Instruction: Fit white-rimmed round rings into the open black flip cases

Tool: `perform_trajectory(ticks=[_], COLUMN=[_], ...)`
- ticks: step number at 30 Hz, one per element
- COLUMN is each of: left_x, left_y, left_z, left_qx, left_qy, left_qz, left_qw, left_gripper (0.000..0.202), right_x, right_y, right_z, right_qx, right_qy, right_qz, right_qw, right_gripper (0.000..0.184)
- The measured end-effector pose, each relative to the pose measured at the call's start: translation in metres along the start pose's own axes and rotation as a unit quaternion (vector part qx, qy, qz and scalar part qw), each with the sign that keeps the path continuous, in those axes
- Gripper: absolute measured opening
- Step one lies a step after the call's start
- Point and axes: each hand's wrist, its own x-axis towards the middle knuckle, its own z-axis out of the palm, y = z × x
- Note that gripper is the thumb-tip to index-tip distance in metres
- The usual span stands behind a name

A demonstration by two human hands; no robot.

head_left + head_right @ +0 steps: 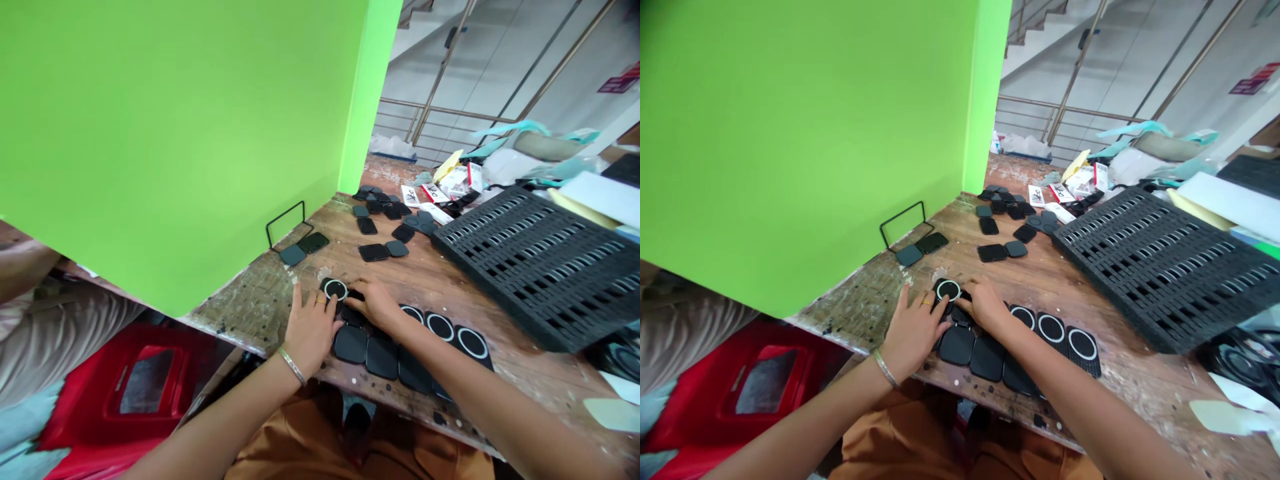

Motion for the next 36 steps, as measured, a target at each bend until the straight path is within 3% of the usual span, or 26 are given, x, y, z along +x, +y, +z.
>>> perform_trajectory(ticks=[14,20,29,36], left_x=[-0.005,-0.010,-0.022,-0.025], left_y=[0.010,-0.006,-0.015,-0.020], left_z=[-0.002,0.002,0.014,0.018], left_qx=[0.014,0.050,-0.052,-0.060], left_qy=[-0.004,0.012,0.076,0.065], left_qz=[-0.067,-0.117,-0.132,-0.144], left_qw=[0.998,0.992,0.987,0.986], left_gripper=[0.047,0.047,0.062,0.047], right_x=[0.001,0.002,0.016,0.031], right_y=[-0.005,-0.006,-0.016,-0.019], right_z=[-0.001,-0.001,-0.004,0.002], right_qx=[-0.004,-0.023,-0.040,-0.010], right_qy=[-0.012,-0.031,-0.046,-0.084], right_qz=[0.000,0.009,0.016,-0.030], right_qw=[1.000,0.999,0.998,0.996], right_gripper=[0.011,0.014,0.010,0.007])
